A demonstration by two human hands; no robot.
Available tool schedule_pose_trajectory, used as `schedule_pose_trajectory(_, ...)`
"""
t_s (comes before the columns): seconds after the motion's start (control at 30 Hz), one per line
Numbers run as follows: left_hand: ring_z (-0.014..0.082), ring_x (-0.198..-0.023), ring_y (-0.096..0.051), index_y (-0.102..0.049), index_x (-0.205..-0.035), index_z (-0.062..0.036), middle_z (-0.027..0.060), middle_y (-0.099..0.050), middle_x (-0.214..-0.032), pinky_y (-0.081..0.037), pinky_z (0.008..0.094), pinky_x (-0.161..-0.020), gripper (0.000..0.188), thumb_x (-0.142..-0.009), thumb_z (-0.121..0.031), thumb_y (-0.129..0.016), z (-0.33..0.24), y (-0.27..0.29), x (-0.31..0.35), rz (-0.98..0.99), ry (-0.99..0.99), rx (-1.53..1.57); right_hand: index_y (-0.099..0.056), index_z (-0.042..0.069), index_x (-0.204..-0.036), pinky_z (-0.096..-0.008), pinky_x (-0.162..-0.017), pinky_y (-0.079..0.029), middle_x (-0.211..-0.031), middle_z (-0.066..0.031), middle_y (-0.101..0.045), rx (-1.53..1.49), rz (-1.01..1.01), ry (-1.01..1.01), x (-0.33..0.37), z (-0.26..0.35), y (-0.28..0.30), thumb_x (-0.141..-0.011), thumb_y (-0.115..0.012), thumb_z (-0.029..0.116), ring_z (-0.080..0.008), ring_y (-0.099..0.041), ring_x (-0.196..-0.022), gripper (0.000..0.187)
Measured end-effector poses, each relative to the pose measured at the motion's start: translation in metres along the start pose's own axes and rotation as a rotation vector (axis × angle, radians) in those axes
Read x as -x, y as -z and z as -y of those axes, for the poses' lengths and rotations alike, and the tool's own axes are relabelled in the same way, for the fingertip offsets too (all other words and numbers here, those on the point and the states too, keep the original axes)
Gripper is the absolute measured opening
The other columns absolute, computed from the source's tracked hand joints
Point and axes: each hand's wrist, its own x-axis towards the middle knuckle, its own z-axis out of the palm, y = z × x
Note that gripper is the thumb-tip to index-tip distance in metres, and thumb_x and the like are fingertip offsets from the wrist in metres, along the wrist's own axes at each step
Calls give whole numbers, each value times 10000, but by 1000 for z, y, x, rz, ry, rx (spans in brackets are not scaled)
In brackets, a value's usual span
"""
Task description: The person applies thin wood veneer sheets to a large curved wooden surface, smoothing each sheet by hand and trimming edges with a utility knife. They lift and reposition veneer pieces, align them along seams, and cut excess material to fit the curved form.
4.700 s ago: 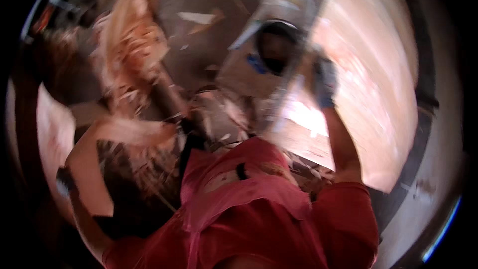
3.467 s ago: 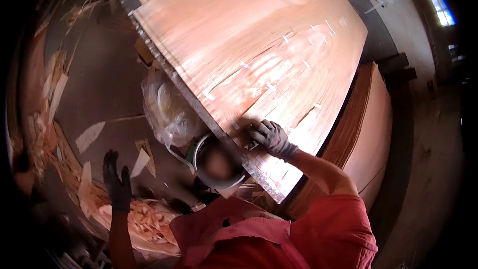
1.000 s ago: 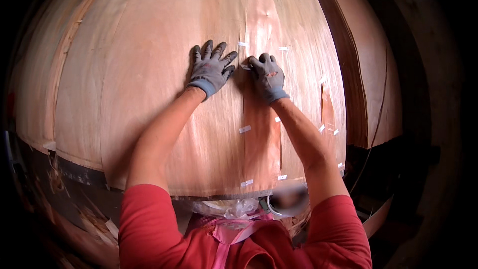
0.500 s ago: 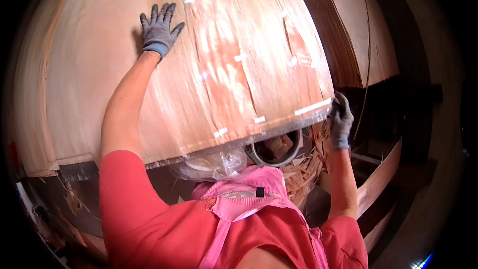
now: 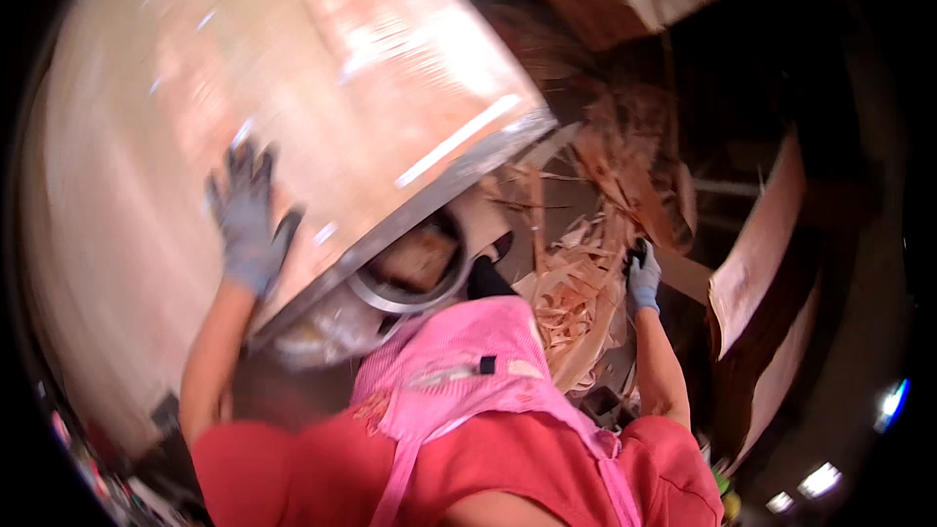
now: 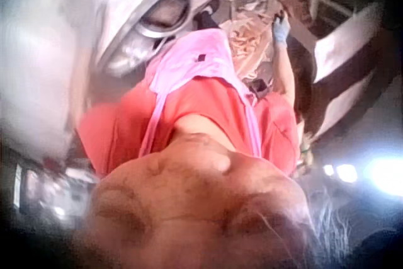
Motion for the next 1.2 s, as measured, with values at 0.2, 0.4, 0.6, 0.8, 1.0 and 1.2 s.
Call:
schedule_pose_trajectory(0.2, 501, -1474, -107, -236, -1559, -106, 244, -147, -1614, -36, 661, -1160, 806, -925, -550, -462, -57, -38, 25, -29, -448, -11, -454, 164, -1413, -449, -992, -453, -1311, -188, -594, 46, -25, -108, -134, -60, 12, -940, -568, 171, -396, -564, -1194, 487)
schedule_pose_trajectory(0.4, 493, -1468, -152, -196, -1575, -149, 210, -141, -1625, -90, 660, -1156, 778, -968, -611, -347, -67, -42, 16, -39, -496, -25, -450, 172, -1422, -454, -982, -465, -1326, -187, -586, 162, -43, -199, -281, -98, -13, -916, -601, 230, -393, -573, -1186, 530)
schedule_pose_trajectory(0.6, 471, -1477, -147, -203, -1572, -158, 196, -111, -1633, -87, 677, -1147, 811, -946, -636, -396, -62, -43, 17, 4, -464, 1, -372, 70, -1473, -425, -1061, -417, -1424, -212, -505, 5, -186, -62, -407, -123, -54, -909, -564, 123, -384, -494, -1300, 599)
schedule_pose_trajectory(0.8, 504, -1470, -130, -246, -1564, -160, 237, -136, -1617, -66, 696, -1140, 846, -898, -616, -499, -51, -61, 11, -19, -438, 60, -251, 105, -1542, -390, -1136, -322, -1553, -184, -350, -84, -22, 48, -468, -177, -70, -942, -518, 132, -353, -371, -1401, 657)
schedule_pose_trajectory(1.0, 521, -1444, -191, -383, -1479, -137, 258, -262, -1563, -54, 696, -1139, 879, -791, -649, -570, -61, -33, 18, 104, -387, 23, -453, 65, -1418, -308, -636, -448, -1001, -84, -568, -512, 78, -85, -425, -87, -76, -978, -575, 230, -191, -540, -774, 485)
schedule_pose_trajectory(1.2, 479, -1449, -235, -436, -1462, -165, 223, -287, -1570, -71, 678, -1149, 810, -823, -656, -511, -67, -28, 35, 111, -314, 38, -597, 70, -1063, -248, -457, -313, -637, 34, -415, -900, 165, -155, -243, 70, -25, -986, -604, 325, -67, -398, -519, 268)
